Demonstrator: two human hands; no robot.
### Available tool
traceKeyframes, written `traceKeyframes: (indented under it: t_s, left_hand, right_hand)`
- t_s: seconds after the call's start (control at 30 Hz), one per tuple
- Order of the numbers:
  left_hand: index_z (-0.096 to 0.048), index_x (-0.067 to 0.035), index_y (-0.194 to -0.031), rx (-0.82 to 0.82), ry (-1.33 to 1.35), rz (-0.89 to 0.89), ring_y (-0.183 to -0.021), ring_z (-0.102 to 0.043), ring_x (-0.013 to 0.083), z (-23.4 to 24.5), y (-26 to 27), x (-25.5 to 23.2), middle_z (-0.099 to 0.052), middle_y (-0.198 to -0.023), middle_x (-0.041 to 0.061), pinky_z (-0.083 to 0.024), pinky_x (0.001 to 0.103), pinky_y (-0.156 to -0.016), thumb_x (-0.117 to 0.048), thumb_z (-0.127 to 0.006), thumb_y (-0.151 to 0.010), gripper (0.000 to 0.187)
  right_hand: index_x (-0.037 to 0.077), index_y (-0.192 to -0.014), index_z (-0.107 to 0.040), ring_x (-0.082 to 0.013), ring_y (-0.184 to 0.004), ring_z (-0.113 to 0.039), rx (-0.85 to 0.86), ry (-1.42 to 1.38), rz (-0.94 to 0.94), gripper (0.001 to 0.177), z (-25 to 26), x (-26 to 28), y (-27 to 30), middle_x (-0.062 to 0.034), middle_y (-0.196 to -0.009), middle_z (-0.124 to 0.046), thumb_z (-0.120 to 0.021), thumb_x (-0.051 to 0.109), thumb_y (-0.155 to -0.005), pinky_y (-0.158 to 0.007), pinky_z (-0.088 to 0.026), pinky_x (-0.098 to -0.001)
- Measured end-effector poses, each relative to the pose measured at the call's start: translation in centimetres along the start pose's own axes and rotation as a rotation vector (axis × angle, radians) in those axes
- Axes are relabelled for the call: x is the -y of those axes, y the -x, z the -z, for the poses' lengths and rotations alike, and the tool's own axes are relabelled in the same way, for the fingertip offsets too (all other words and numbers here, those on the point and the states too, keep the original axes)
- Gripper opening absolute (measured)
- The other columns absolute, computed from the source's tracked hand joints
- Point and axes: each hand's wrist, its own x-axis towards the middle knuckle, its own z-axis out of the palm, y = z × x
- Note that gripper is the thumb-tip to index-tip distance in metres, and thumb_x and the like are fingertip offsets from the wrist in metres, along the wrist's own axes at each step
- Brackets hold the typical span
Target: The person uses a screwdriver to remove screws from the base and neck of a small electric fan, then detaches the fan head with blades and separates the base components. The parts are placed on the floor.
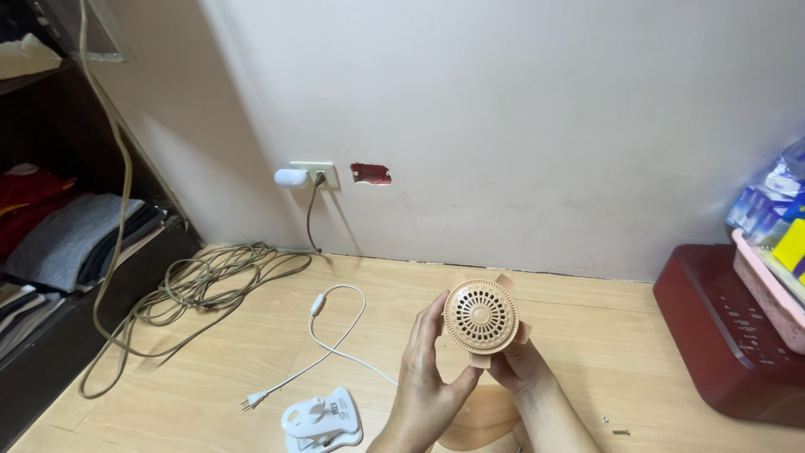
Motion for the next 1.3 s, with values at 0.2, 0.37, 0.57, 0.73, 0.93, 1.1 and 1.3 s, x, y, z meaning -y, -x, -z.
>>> traceKeyframes:
  t_s: [0.2, 0.37, 0.57, 0.73, 0.93, 1.1, 1.3]
  left_hand:
    - [-0.028, -0.006, -0.154, -0.079, 0.029, -0.026, -0.135, -0.049, 0.0281, -0.5, -0.1, -0.6, -0.042, -0.144, 0.014, -0.047, 0.038, -0.108, -0.009, -0.089, -0.065, 0.107]
    - [-0.038, -0.011, -0.152, -0.163, 0.599, 0.385, -0.116, -0.065, 0.0239, 0.5, -1.5, 1.6, -0.057, -0.133, 0.009, -0.059, 0.036, -0.098, -0.021, -0.075, -0.081, 0.081]
    - [-0.045, -0.003, -0.146, -0.118, 1.086, 0.574, -0.114, -0.065, 0.0241, 0.9, -1.6, 4.4, -0.058, -0.134, 0.013, -0.056, 0.035, -0.102, -0.039, -0.044, -0.103, 0.056]
    - [-0.045, -0.007, -0.145, -0.135, 1.144, 0.609, -0.116, -0.066, 0.0269, 0.9, -1.6, 3.7, -0.059, -0.138, 0.014, -0.055, 0.038, -0.103, -0.044, -0.037, -0.102, 0.058]
    - [-0.045, -0.007, -0.145, -0.167, 1.142, 0.59, -0.117, -0.065, 0.0259, 1.0, -1.4, 3.2, -0.057, -0.136, 0.013, -0.056, 0.038, -0.104, -0.045, -0.037, -0.102, 0.058]
    - [-0.045, -0.004, -0.146, -0.179, 0.998, 0.536, -0.119, -0.062, 0.0256, 1.1, -0.9, 4.5, -0.055, -0.134, 0.014, -0.054, 0.037, -0.105, -0.037, -0.051, -0.102, 0.055]
    - [-0.028, -0.022, -0.16, -0.008, 0.747, 0.539, -0.136, -0.05, 0.0135, 3.5, -2.2, 4.8, -0.045, -0.151, -0.002, -0.043, 0.032, -0.11, -0.033, -0.063, -0.095, 0.075]
  right_hand:
    - [0.01, -0.122, -0.064, -0.0182, -0.105, -0.071, -0.189, 0.201, -0.079, 0.065, -4.5, 3.2, 0.0, -0.0042, -0.113, -0.07, -0.091, 0.02, -0.064, -0.089, -0.062, -0.0334]
    - [0.013, -0.119, -0.062, -0.023, -0.102, -0.074, -0.352, 0.801, 0.002, 0.065, -11.6, 9.4, 0.1, -0.0078, -0.108, -0.073, -0.089, 0.004, -0.061, -0.087, -0.062, -0.0359]
    - [0.009, -0.119, -0.059, -0.0155, -0.092, -0.078, -0.261, 1.225, 0.25, 0.065, -19.0, 10.5, 0.6, -0.0088, -0.111, -0.076, -0.091, 0.006, -0.063, -0.073, -0.067, -0.026]
    - [0.008, -0.117, -0.047, -0.0125, -0.084, -0.078, -0.262, 1.299, 0.346, 0.071, -21.5, 10.1, 1.1, -0.007, -0.117, -0.076, -0.093, 0.011, -0.063, -0.055, -0.061, -0.0239]
    - [0.01, -0.119, -0.055, -0.01, -0.087, -0.076, -0.236, 1.358, 0.348, 0.067, -21.1, 10.4, 1.4, -0.0064, -0.114, -0.078, -0.093, 0.013, -0.065, -0.056, -0.059, -0.0234]
    - [0.011, -0.123, -0.06, -0.0127, -0.088, -0.075, -0.274, 1.174, 0.211, 0.064, -18.0, 10.0, 1.2, -0.0077, -0.107, -0.075, -0.091, 0.013, -0.068, -0.065, -0.063, -0.0269]
    - [0.009, -0.128, -0.062, -0.0164, -0.096, -0.072, -0.404, 0.923, -0.115, 0.054, -12.0, 7.7, 0.3, -0.0077, -0.109, -0.074, -0.082, 0.016, -0.077, -0.076, -0.06, -0.0303]
